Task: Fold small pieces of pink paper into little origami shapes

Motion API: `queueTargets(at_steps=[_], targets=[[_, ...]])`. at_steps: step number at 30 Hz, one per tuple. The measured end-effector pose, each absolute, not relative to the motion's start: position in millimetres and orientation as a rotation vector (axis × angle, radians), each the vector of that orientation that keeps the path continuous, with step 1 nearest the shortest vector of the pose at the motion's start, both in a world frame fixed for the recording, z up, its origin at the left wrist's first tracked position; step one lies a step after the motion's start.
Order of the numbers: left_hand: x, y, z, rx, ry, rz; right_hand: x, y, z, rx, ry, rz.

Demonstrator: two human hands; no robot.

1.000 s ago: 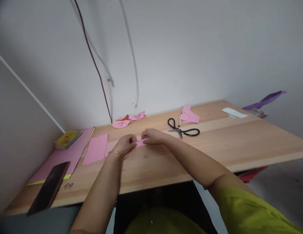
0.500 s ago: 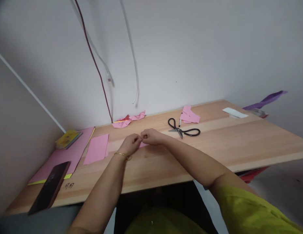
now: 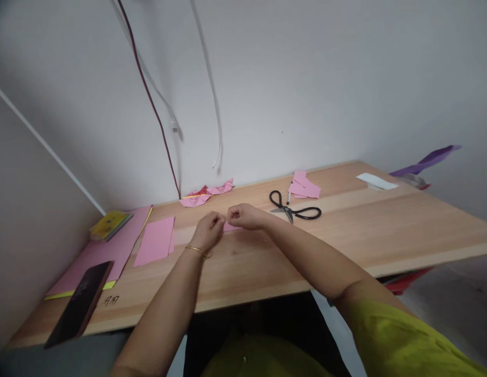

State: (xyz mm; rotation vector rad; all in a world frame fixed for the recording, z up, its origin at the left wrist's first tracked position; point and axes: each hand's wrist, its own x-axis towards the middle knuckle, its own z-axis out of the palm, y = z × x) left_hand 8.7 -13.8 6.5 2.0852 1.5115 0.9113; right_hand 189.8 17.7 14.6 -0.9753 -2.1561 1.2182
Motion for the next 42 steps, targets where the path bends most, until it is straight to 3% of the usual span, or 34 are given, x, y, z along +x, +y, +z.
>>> queueTargets(at_steps=[6,12,20,25,30,42], targets=[[7,-5,3,1.108,1.302,1.419,186,21,14,-0.967,-1.767,1.194],[6,-11,11,0.553,0.924,1.014,188,21,22,-0.798,-1.885,0.940],[10,-14,10,0.772,0.784,1.044,189,24,19,-0.726,-2.077,0.636],[11,-9,3,0.830,0.957,1.297,187,22,17,-0.917,-1.860,0.876],[15,-9,-1,0.928,0.984,1.363,184,18,17,-0.970,-2.016,1.047],[20,-10,-10,1.075,1.165,1.222,182,19,16,-0.941,-2.279,0.562]])
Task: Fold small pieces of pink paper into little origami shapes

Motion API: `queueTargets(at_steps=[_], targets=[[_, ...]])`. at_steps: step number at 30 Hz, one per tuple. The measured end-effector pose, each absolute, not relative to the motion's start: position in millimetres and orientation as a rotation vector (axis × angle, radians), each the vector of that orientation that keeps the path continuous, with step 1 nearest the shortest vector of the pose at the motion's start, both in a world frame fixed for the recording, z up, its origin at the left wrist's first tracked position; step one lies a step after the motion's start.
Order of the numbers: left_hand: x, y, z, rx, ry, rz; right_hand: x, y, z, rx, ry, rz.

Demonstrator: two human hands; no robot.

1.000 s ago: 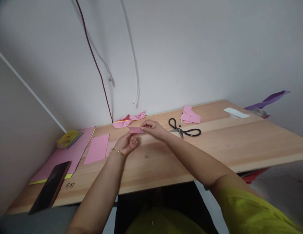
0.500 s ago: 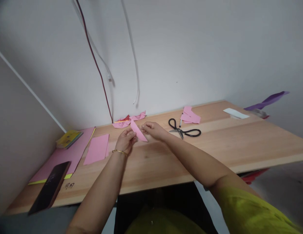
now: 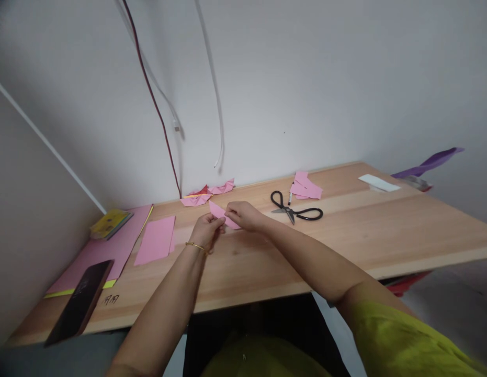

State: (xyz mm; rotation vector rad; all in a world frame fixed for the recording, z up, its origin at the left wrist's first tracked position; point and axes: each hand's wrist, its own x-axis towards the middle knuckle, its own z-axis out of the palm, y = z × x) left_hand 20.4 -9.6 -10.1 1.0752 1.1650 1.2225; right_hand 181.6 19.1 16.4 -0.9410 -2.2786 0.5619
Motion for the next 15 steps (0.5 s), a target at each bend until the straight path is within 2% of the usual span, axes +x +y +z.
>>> queueTargets(at_steps=[15], targets=[[24,-18,-4,1.271,1.257,1.121,174,11,18,-1.037,-2.180,0.483]])
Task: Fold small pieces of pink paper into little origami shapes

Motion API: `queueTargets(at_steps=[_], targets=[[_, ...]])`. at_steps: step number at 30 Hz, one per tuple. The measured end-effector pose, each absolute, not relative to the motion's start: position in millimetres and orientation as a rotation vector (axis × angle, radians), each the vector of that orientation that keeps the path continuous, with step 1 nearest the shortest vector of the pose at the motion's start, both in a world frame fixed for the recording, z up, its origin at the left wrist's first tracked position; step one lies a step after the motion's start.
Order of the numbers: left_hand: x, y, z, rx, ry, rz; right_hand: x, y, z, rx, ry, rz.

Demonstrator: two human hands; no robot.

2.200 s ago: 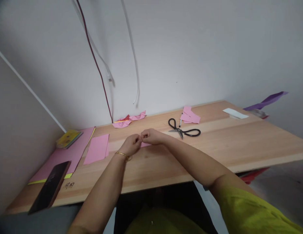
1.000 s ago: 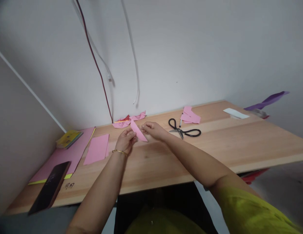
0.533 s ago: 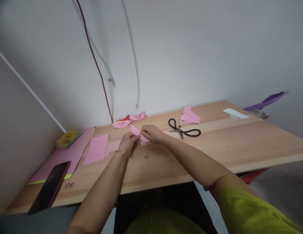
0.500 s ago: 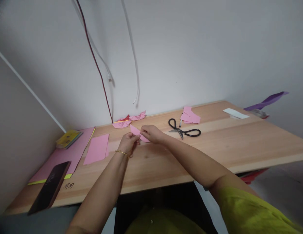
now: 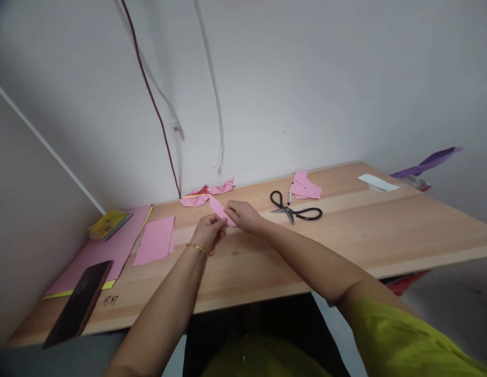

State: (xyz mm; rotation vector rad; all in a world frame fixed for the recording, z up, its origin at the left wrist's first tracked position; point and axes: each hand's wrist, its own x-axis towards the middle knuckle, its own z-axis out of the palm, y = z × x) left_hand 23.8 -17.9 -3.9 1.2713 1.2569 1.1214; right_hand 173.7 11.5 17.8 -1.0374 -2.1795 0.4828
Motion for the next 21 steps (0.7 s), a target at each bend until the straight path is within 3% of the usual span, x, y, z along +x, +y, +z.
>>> queueTargets(at_steps=[7,13,17,21], targets=[[17,-23,6,1.506,1.384,0.842,179,16,16,-1.118,-2.327,0.515],[7,-18,10,1.948,1.626,1.145,194,26,11,-1.126,-2.696,0.432],[15,-17,4,2.286,1.429,0.919,191,27,8,-1.141,-2.755,0.260],[18,-16,-2,2.377,1.500,0.715,191,28,7,-1.145,-2.687,0.328]])
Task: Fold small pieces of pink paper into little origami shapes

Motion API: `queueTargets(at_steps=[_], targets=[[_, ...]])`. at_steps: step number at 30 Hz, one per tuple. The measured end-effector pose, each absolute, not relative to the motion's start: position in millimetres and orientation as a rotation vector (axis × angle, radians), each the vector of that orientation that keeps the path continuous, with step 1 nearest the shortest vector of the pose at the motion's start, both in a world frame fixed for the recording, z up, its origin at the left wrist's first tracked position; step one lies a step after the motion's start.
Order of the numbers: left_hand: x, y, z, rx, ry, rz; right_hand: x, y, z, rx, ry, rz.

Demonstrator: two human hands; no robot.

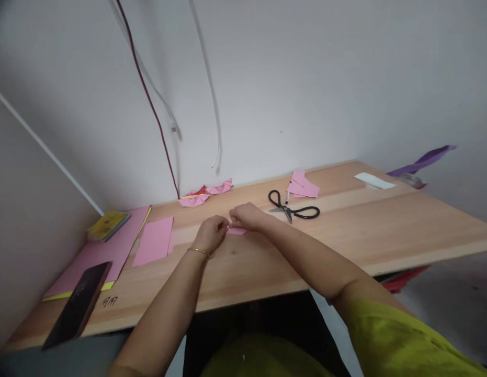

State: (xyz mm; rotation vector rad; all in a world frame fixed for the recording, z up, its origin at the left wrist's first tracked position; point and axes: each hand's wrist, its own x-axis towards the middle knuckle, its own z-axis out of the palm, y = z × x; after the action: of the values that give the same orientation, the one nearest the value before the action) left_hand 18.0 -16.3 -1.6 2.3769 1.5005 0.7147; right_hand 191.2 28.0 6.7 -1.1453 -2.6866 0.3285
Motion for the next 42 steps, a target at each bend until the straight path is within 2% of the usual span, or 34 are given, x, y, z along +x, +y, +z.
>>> queueTargets(at_steps=[6,13,18,22,30,42], targets=[[14,-14,-3,2.403,1.476,0.684,200,29,13,-1.036,-2.552,0.508],[14,-12,-5,2.449,1.453,0.621,204,27,18,-1.005,-2.693,0.597],[13,-13,-1,2.444,1.440,0.585,201,19,25,-0.969,-2.853,0.414],[13,-14,1,2.453,1.420,0.562,193,13,27,-1.117,-2.841,0.280],[13,-14,-3,2.420,1.452,0.608,185,11,24,-1.227,-2.743,0.459],[2,-10,-4,2.382,1.521,0.486,203,20,21,-1.008,-2.836,0.627]])
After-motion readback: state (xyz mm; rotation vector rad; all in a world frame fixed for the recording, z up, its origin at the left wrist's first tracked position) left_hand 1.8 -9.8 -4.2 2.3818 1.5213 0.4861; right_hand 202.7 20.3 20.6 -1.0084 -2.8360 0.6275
